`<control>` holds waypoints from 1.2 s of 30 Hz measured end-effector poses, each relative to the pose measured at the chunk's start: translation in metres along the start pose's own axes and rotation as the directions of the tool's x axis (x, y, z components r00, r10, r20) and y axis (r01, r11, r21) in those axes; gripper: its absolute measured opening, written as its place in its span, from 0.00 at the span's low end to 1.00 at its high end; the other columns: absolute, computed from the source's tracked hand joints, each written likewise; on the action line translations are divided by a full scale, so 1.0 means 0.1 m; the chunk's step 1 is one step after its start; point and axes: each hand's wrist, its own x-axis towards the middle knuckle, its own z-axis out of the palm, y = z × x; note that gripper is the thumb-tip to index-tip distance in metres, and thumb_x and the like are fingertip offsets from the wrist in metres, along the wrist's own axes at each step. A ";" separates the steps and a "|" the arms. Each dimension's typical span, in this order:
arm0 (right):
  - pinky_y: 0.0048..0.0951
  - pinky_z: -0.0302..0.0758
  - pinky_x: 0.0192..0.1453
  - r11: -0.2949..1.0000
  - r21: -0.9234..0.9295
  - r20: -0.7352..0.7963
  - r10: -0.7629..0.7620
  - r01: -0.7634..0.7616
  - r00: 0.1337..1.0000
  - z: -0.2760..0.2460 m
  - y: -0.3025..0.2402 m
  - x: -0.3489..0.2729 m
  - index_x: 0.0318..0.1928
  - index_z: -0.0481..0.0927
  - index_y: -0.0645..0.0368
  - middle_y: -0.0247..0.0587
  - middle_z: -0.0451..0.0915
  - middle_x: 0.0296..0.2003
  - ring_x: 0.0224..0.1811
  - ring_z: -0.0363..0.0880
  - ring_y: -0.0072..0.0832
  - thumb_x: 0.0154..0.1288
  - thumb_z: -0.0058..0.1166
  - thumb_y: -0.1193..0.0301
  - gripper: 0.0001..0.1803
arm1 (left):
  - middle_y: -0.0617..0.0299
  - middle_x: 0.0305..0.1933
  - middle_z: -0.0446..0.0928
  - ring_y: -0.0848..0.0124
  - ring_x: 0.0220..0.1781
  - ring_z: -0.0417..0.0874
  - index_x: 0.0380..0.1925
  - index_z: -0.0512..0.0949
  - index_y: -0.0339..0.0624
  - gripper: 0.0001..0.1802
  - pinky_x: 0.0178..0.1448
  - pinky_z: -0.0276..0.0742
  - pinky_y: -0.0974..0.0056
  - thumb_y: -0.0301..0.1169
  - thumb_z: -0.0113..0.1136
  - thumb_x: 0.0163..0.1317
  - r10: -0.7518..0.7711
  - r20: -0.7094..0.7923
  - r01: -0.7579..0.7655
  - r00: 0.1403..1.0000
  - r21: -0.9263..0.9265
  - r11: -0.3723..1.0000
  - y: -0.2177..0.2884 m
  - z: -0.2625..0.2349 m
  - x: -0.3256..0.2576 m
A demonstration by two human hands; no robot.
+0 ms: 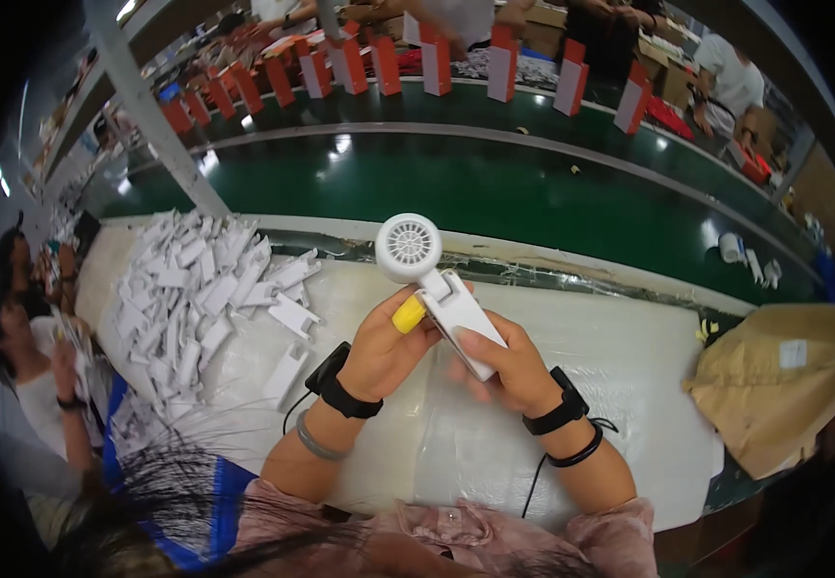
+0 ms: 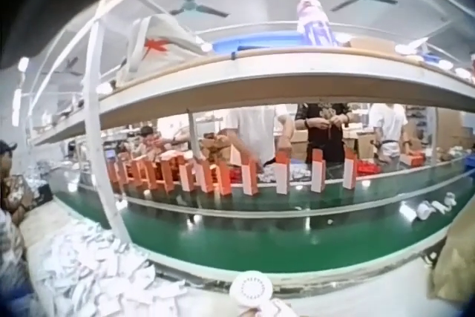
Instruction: The person assembles a handheld fan by inserting a battery, applying a piece of tape to secure it, and fitting the plastic casing over the handle. Once assembled, the fan is placed on the conveyor belt and the process is repeated.
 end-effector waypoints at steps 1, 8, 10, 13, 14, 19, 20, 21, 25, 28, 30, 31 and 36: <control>0.21 0.67 0.15 1.000 -0.023 0.008 0.018 -0.017 1.000 0.01 0.02 0.01 0.53 0.68 0.64 0.46 0.79 0.25 0.11 0.68 0.22 0.69 0.50 0.60 0.22 | 0.48 0.67 0.64 0.59 0.65 0.69 0.64 0.62 0.35 0.27 0.68 0.63 0.54 0.40 0.46 0.71 0.020 -0.010 -0.021 1.000 -0.019 1.000 -0.02 -0.04 -0.01; 0.22 0.66 0.13 0.997 0.062 -0.007 0.039 -0.039 0.999 0.00 0.10 0.02 0.53 0.67 0.67 0.46 0.78 0.25 0.10 0.67 0.23 0.69 0.48 0.57 0.24 | 0.56 0.58 0.71 0.66 0.58 0.74 0.61 0.65 0.36 0.23 0.64 0.68 0.58 0.40 0.41 0.74 0.048 0.013 -0.045 0.999 -0.175 0.984 -0.07 -0.03 -0.04; 0.22 0.66 0.13 0.996 0.073 -0.007 0.047 -0.046 0.999 -0.01 0.11 0.01 0.52 0.67 0.67 0.46 0.78 0.25 0.10 0.67 0.23 0.70 0.48 0.57 0.24 | 0.56 0.58 0.71 0.67 0.57 0.74 0.60 0.65 0.36 0.23 0.63 0.68 0.58 0.40 0.40 0.74 0.048 -0.001 -0.047 0.999 -0.162 0.986 -0.08 -0.02 -0.04; 0.23 0.66 0.14 0.997 0.063 0.010 0.038 -0.039 0.999 0.00 0.12 0.01 0.52 0.68 0.67 0.46 0.78 0.25 0.10 0.67 0.23 0.69 0.48 0.58 0.23 | 0.49 0.66 0.66 0.60 0.65 0.70 0.65 0.60 0.37 0.31 0.67 0.65 0.55 0.49 0.42 0.72 0.032 0.031 -0.030 0.999 -0.055 0.998 -0.09 -0.04 -0.03; 0.22 0.66 0.14 0.999 0.043 0.001 0.032 -0.032 0.999 0.01 0.13 0.01 0.52 0.68 0.67 0.46 0.78 0.25 0.10 0.67 0.24 0.69 0.49 0.58 0.23 | 0.49 0.65 0.67 0.60 0.64 0.71 0.64 0.60 0.37 0.31 0.67 0.66 0.55 0.48 0.43 0.72 0.039 0.034 -0.037 0.999 -0.049 0.998 -0.08 -0.02 -0.03; 0.22 0.66 0.15 0.999 -0.042 -0.003 0.030 -0.030 1.000 0.03 0.19 0.05 0.51 0.68 0.65 0.46 0.79 0.25 0.11 0.67 0.24 0.69 0.49 0.58 0.23 | 0.50 0.62 0.70 0.60 0.61 0.75 0.62 0.62 0.35 0.25 0.65 0.69 0.56 0.40 0.47 0.72 0.046 -0.019 -0.045 0.999 0.067 0.997 0.00 0.06 -0.03; 0.22 0.66 0.15 0.997 -0.080 -0.014 0.014 -0.015 1.000 0.05 0.20 0.06 0.51 0.68 0.65 0.46 0.78 0.25 0.11 0.68 0.23 0.69 0.49 0.58 0.22 | 0.50 0.62 0.71 0.60 0.60 0.75 0.62 0.62 0.35 0.24 0.64 0.71 0.57 0.36 0.48 0.71 0.045 -0.034 -0.041 0.998 0.106 0.993 0.03 0.09 -0.03; 0.22 0.66 0.15 0.993 -0.119 -0.028 -0.008 0.004 1.000 0.06 0.21 0.05 0.51 0.68 0.64 0.46 0.78 0.25 0.11 0.68 0.23 0.69 0.49 0.58 0.22 | 0.50 0.61 0.71 0.60 0.60 0.76 0.62 0.62 0.34 0.23 0.63 0.72 0.58 0.31 0.49 0.70 0.044 -0.043 -0.037 0.998 0.148 0.988 0.05 0.11 -0.04; 0.22 0.66 0.15 0.994 -0.105 -0.031 -0.003 -0.001 1.000 0.08 0.24 0.04 0.51 0.68 0.62 0.46 0.78 0.25 0.11 0.68 0.23 0.69 0.50 0.57 0.22 | 0.50 0.61 0.71 0.60 0.60 0.77 0.62 0.61 0.34 0.24 0.61 0.74 0.60 0.27 0.50 0.68 0.062 -0.046 -0.052 0.997 0.193 0.980 0.04 0.11 -0.03; 0.22 0.66 0.15 0.994 -0.105 -0.031 0.007 -0.010 1.000 0.06 0.25 0.05 0.53 0.67 0.62 0.46 0.78 0.26 0.11 0.68 0.23 0.69 0.50 0.57 0.23 | 0.50 0.61 0.72 0.59 0.60 0.76 0.62 0.60 0.33 0.24 0.62 0.74 0.60 0.27 0.49 0.69 0.083 -0.033 -0.072 0.996 0.257 0.964 0.01 0.10 -0.02; 0.21 0.66 0.15 0.991 -0.129 -0.009 -0.023 0.021 1.000 0.04 0.28 0.05 0.55 0.65 0.61 0.46 0.78 0.26 0.11 0.68 0.23 0.69 0.50 0.57 0.24 | 0.50 0.60 0.72 0.59 0.61 0.76 0.62 0.60 0.33 0.23 0.62 0.73 0.60 0.26 0.47 0.69 0.086 -0.051 -0.070 0.995 0.257 0.964 0.01 0.13 -0.05; 0.21 0.66 0.15 0.991 -0.130 -0.009 -0.022 0.020 1.000 0.04 0.29 0.04 0.55 0.65 0.61 0.46 0.78 0.26 0.11 0.68 0.23 0.69 0.50 0.57 0.24 | 0.50 0.60 0.72 0.59 0.61 0.76 0.62 0.60 0.33 0.23 0.62 0.73 0.60 0.26 0.47 0.69 0.086 -0.051 -0.070 0.995 0.255 0.964 0.01 0.12 -0.05; 0.20 0.65 0.15 0.980 -0.195 -0.034 -0.036 0.029 0.999 0.06 0.30 0.01 0.56 0.64 0.62 0.45 0.77 0.25 0.11 0.67 0.22 0.69 0.50 0.56 0.26 | 0.49 0.59 0.72 0.59 0.59 0.77 0.62 0.60 0.33 0.22 0.63 0.73 0.59 0.24 0.45 0.69 0.088 -0.053 -0.070 0.995 0.273 0.959 0.00 0.13 -0.06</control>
